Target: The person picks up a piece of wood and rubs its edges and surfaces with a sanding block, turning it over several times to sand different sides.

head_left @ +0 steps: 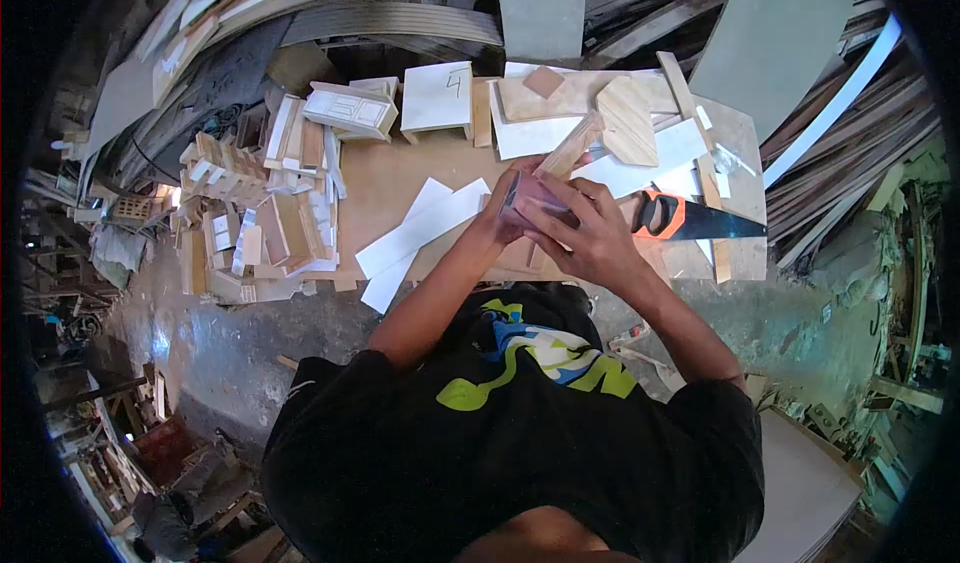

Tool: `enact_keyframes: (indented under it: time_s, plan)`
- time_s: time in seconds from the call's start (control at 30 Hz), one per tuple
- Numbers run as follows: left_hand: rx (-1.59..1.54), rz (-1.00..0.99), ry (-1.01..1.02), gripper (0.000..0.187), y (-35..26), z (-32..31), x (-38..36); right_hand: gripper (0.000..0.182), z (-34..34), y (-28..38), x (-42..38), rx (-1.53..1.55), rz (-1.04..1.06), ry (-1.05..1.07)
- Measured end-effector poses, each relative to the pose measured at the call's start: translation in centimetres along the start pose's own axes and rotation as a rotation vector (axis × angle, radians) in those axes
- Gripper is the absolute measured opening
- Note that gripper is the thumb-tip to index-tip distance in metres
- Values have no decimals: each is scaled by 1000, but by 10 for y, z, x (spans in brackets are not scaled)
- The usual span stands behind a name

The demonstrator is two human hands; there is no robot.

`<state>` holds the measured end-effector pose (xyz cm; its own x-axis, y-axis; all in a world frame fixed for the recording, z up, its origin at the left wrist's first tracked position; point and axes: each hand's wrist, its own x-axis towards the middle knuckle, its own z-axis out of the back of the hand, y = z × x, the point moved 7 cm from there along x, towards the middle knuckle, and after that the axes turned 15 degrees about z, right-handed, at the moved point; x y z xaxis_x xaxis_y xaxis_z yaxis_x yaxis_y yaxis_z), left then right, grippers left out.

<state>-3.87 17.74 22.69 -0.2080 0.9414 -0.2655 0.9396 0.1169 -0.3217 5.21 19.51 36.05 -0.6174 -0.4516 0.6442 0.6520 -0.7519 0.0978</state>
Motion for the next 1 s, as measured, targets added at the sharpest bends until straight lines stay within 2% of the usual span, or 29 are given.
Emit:
enact_keyframes:
  time_s: [0.03,0.07,0.13,0.17,0.2,0.27,0.3,0.37,0.4,0.43,0.47,0.5,0.57,0.6,0.63,0.7,0.73,0.8,0.83,0.87,0.97,1.0]
  plan:
    - [29,-26,-11,39,-3,-12,-6,40,2,-12,-2,-51,-63,-19]
    - [-95,69,327,42,3,25,7,40,5,-30,-5,-102,-127,-35]
    - [-41,2,423,42,0,11,10,40,11,-43,-7,-159,-223,-70]
    - [-16,-33,470,42,-2,3,10,40,7,-31,-2,-90,-150,-52]
    - [123,-193,72,37,-3,-13,2,40,4,-11,1,-20,-78,-36]
    - [78,-158,69,38,-7,-24,-5,41,1,3,2,36,-6,-25]
    - [56,-141,66,38,-9,-30,-9,41,3,-12,0,-29,-87,-44]
    - [-169,95,889,49,2,5,-3,41,10,-43,-7,-153,-255,-71]
    - [-183,111,897,46,3,8,-3,41,10,-39,-7,-185,-220,-55]
    - [-133,53,472,40,-1,-4,3,41,8,-26,-5,-112,-151,-42]
    - [-84,-5,44,36,-8,-43,-15,41,4,-5,-3,-38,-84,-29]
    - [-79,-7,49,37,-6,-37,-13,42,0,9,-2,40,-21,-15]
    - [-68,-11,60,38,-3,-25,-9,41,-1,-21,-22,-65,-96,46]
    - [-151,51,504,43,2,4,3,41,6,-28,-16,-98,-159,-9]
    - [-161,63,499,45,4,11,2,42,14,-32,-13,-133,-221,-62]
    - [-182,88,488,48,10,24,-1,46,5,-9,-10,-53,-80,36]
    - [-76,28,158,45,6,-5,-8,47,2,-3,-9,-44,-91,40]
    - [18,28,-233,50,1,-30,-27,48,5,-9,-7,-75,-133,24]
    - [-68,80,111,53,7,-20,-13,48,12,-21,-5,-111,-166,4]
    - [-155,128,455,56,14,17,4,49,16,-27,-5,-146,-198,-16]
    - [-154,115,-41,46,19,61,8,46,5,-8,-8,-66,-86,31]
    - [-111,75,-227,42,11,13,-10,42,6,-2,-4,-34,-92,39]
